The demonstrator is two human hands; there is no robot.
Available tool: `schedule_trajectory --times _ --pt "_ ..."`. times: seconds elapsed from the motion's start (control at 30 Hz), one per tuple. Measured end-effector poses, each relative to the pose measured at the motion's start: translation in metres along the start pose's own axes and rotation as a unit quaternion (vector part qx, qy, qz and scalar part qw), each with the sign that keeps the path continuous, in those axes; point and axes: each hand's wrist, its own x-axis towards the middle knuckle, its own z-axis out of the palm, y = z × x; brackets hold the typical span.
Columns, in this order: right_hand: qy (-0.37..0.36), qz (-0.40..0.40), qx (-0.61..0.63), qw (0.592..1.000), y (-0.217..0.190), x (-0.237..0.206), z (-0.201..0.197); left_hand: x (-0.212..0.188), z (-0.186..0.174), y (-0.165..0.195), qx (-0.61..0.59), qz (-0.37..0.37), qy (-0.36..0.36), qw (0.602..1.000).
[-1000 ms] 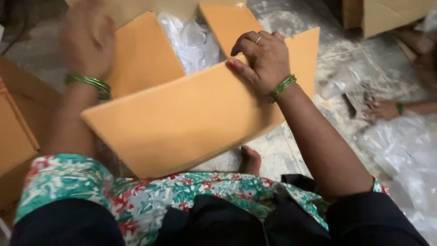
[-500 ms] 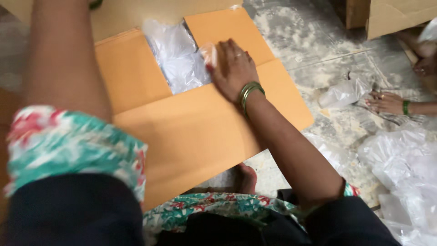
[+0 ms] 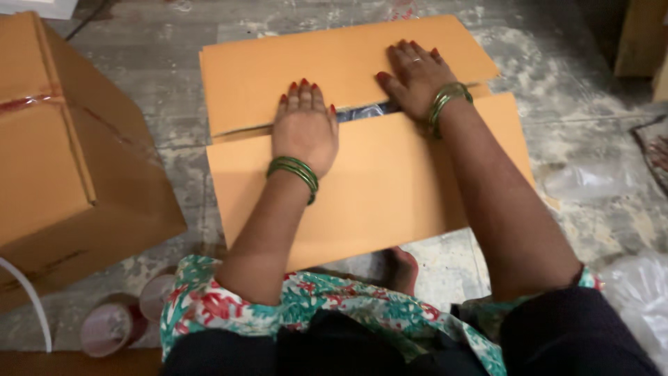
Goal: The person sits on the floor and packs plastic-wrapped white items one at a time into a large cardboard box, arranging them in rows. They then fold the box flaps closed and seal the box by running red tape along the seam by hand.
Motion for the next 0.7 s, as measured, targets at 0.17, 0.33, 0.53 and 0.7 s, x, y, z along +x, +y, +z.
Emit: schedule_trajectory --times 0.17,0.33,0.53,0.7 --pt "-0.062 -0.018 -0.035 0.997 -0.003 0.07 -0.006 -0.007 -0.008 0.002 -0.026 -0.003 -0.013 1.0" --pt "-0.049 0.054 -0.06 0.996 0.006 0.107 -0.01 -0.001 0.007 -0.005 -0.079 -0.001 -0.013 0.997" --pt "0.05 0.058 -0.049 0.996 0.018 0.096 0.0 0.017 0.002 -0.02 -0.099 0.01 -0.032 0.994" --pt "0.062 0.114 -0.071 0.989 0.03 0.06 0.008 0.031 -0.002 -0.041 -0.068 -0.002 -0.096 0.993"
